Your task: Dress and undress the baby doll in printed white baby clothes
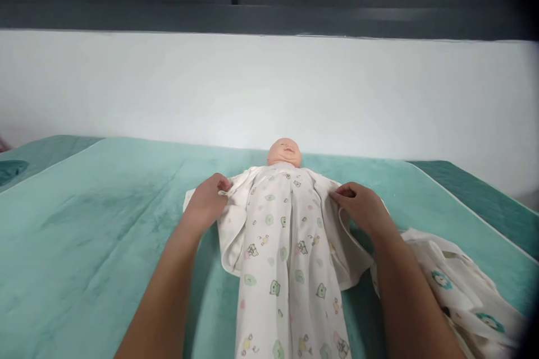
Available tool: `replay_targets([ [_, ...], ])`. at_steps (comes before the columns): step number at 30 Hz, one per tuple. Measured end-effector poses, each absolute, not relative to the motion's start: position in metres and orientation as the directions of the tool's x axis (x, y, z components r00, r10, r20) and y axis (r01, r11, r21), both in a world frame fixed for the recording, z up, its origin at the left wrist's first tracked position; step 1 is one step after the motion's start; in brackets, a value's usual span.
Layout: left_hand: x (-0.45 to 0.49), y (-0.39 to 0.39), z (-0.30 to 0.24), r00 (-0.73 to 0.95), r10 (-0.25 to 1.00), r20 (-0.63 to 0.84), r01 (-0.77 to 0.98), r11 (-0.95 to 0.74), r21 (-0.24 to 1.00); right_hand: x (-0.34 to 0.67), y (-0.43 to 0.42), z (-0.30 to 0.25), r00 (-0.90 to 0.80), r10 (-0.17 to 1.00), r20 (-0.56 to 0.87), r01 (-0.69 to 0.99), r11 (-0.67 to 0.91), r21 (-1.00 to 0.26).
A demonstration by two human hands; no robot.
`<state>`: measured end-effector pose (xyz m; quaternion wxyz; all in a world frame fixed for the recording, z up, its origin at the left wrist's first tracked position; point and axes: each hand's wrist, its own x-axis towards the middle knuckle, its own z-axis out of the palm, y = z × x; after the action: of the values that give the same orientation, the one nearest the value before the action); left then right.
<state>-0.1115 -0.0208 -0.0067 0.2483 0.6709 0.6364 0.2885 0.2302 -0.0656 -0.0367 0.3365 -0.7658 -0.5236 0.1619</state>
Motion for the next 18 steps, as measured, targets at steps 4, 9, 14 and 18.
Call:
replay_targets([
  [4,-0.120,-0.021,-0.011,-0.003,0.991,0.137,0.901,-0.057,0.429,0.218,-0.060,-0.046,0.438,0.831,0.343,0.762,-0.141,-0.632],
  [9,-0.109,-0.026,-0.007,0.009,0.957,0.291,0.918,-0.124,0.378,0.188,-0.064,-0.040,0.302,0.702,0.645,0.797,0.185,-0.575],
  [14,-0.075,-0.048,0.017,0.157,0.884,0.440,0.754,-0.395,0.525,0.161,-0.067,-0.035,0.212,0.839,0.502,0.576,0.308,-0.758],
  [18,-0.052,-0.093,0.049,0.495,0.797,0.345,0.556,-0.596,0.580,0.158,-0.063,-0.038,0.200,0.917,0.344,0.390,0.248,-0.887],
])
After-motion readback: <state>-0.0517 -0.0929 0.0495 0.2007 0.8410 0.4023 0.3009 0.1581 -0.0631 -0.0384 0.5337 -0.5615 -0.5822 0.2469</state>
